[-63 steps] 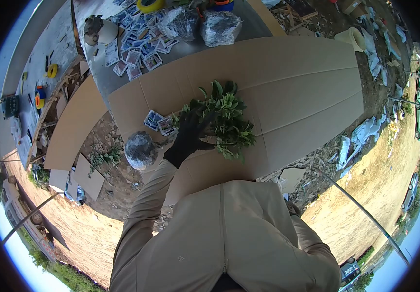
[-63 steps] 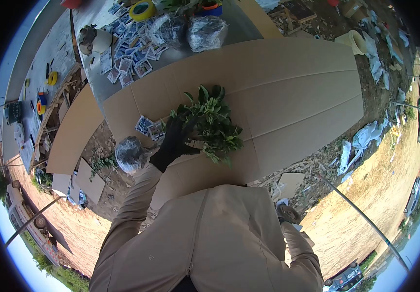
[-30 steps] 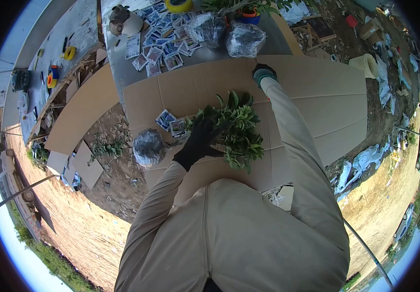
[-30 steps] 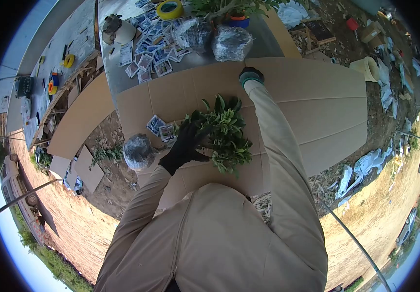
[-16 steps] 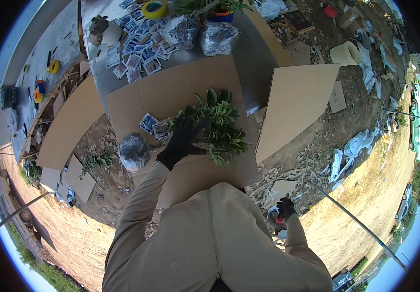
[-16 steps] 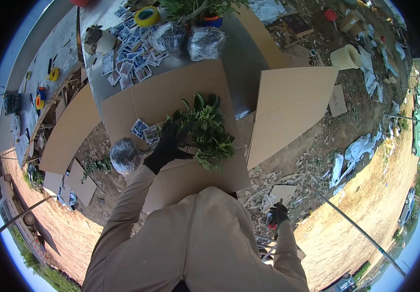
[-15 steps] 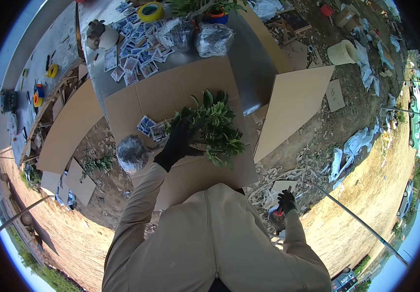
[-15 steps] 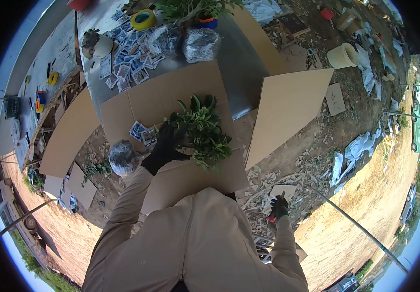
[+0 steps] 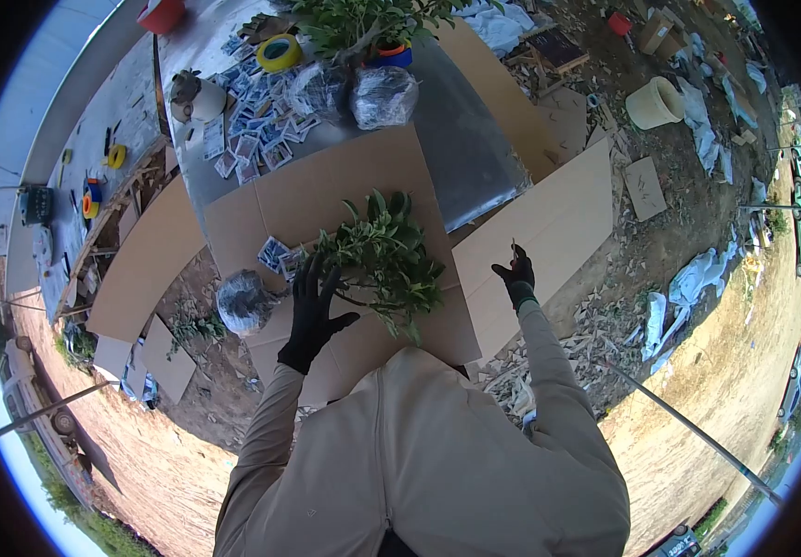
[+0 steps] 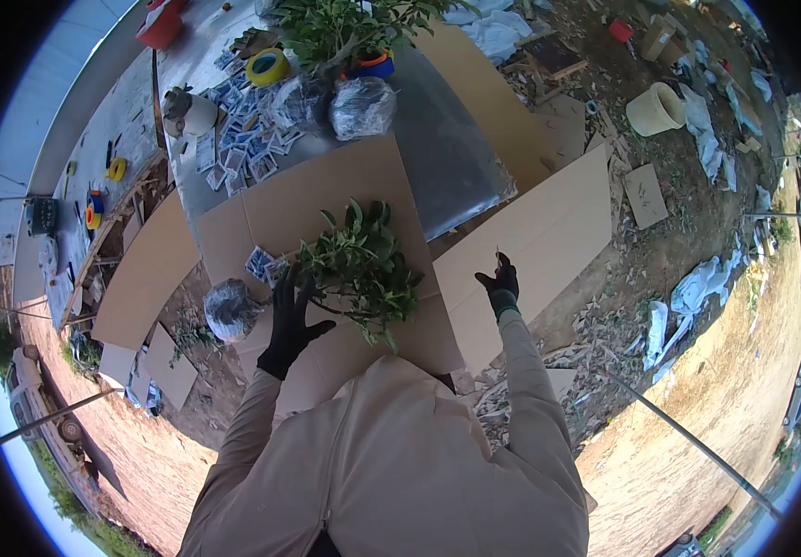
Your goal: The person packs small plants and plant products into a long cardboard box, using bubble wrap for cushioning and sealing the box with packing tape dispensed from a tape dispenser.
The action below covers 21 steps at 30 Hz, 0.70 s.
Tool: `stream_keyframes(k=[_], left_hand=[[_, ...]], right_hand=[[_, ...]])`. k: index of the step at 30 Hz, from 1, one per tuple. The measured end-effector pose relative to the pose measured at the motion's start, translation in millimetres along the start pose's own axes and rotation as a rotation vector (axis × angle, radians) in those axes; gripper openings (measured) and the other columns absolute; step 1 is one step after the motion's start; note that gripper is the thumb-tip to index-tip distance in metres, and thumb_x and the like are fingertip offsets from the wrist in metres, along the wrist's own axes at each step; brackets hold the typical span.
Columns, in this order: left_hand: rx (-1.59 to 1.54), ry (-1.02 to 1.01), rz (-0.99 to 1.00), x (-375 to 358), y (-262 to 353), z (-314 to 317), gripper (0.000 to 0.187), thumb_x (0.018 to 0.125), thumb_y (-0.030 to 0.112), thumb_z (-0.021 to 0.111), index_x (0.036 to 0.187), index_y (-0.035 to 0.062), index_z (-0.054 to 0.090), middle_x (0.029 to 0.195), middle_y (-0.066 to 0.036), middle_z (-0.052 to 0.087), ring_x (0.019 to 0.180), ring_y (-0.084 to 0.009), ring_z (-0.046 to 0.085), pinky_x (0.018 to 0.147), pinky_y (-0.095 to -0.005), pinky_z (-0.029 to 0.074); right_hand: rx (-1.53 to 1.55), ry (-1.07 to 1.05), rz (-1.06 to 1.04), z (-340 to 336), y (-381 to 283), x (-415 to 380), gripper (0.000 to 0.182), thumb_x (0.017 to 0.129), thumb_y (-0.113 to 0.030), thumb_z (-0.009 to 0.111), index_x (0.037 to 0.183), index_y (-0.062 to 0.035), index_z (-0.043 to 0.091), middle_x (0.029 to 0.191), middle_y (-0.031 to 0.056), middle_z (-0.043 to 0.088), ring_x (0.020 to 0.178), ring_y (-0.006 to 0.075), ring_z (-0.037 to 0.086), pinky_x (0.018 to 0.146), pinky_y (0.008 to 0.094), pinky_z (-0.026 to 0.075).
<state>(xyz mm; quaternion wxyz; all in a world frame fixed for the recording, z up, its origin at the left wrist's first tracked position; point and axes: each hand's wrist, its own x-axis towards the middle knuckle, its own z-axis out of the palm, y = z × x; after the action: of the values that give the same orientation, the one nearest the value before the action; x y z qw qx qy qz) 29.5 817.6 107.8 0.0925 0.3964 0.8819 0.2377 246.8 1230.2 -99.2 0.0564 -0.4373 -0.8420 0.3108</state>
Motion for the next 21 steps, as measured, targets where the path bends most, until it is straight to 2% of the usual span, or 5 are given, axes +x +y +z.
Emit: stream_keyframes(k=[3,7,12,15,21], left_hand=[[-0.005,0.099,-0.078,-38,-6,-1,0.093,0.071,0.043,0.081,0.147,0.0159,0.036,0.155,-0.019,0.024,0.143,-0.0416,0.022,0.112,-0.0574,0.023],[-0.075,0.275,-0.401,-108,-18,-1,0.066,0.086,0.021,0.071,0.144,0.0098,0.040,0.149,-0.019,0.035,0.138,-0.0378,0.032,0.111,-0.0503,0.029],[-0.175,0.666,-0.878,-227,-71,52,0.040,0.094,0.011,0.059,0.131,0.0001,0.049,0.135,-0.018,0.048,0.129,-0.0307,0.044,0.109,-0.0428,0.035],[-0.266,0.710,-1.218,-263,-97,76,0.064,0.092,0.027,0.067,0.141,-0.0013,0.037,0.132,-0.017,0.050,0.125,-0.0291,0.046,0.106,-0.0391,0.036],[-0.822,0.569,-1.190,-272,-147,83,0.072,0.085,0.038,0.074,0.137,-0.0001,0.041,0.119,-0.013,0.057,0.103,-0.0187,0.057,0.082,-0.0328,0.047]], right_hand=[[0.042,-0.130,0.206,33,18,23,0.059,0.073,-0.026,0.082,0.126,-0.0199,0.056,0.094,0.0076,0.066,0.087,0.0249,0.065,0.081,0.0416,0.053],[0.287,-0.241,0.438,44,36,11,0.034,0.087,-0.019,0.067,0.120,-0.0155,0.057,0.082,0.0063,0.065,0.052,0.0157,0.060,0.050,0.0315,0.052],[0.809,-0.246,0.772,22,57,-43,0.029,0.094,-0.015,0.057,0.123,-0.0171,0.053,0.074,0.0051,0.058,0.051,0.0183,0.056,0.046,0.0308,0.050],[0.747,-0.251,0.864,13,77,-82,0.022,0.093,-0.016,0.058,0.115,-0.0166,0.057,0.075,0.0043,0.059,0.053,0.0196,0.057,0.044,0.0318,0.048],[0.878,-0.250,0.901,17,107,-129,0.019,0.090,-0.019,0.061,0.108,-0.0121,0.061,0.079,0.0038,0.061,0.056,0.0186,0.057,0.048,0.0315,0.049]])
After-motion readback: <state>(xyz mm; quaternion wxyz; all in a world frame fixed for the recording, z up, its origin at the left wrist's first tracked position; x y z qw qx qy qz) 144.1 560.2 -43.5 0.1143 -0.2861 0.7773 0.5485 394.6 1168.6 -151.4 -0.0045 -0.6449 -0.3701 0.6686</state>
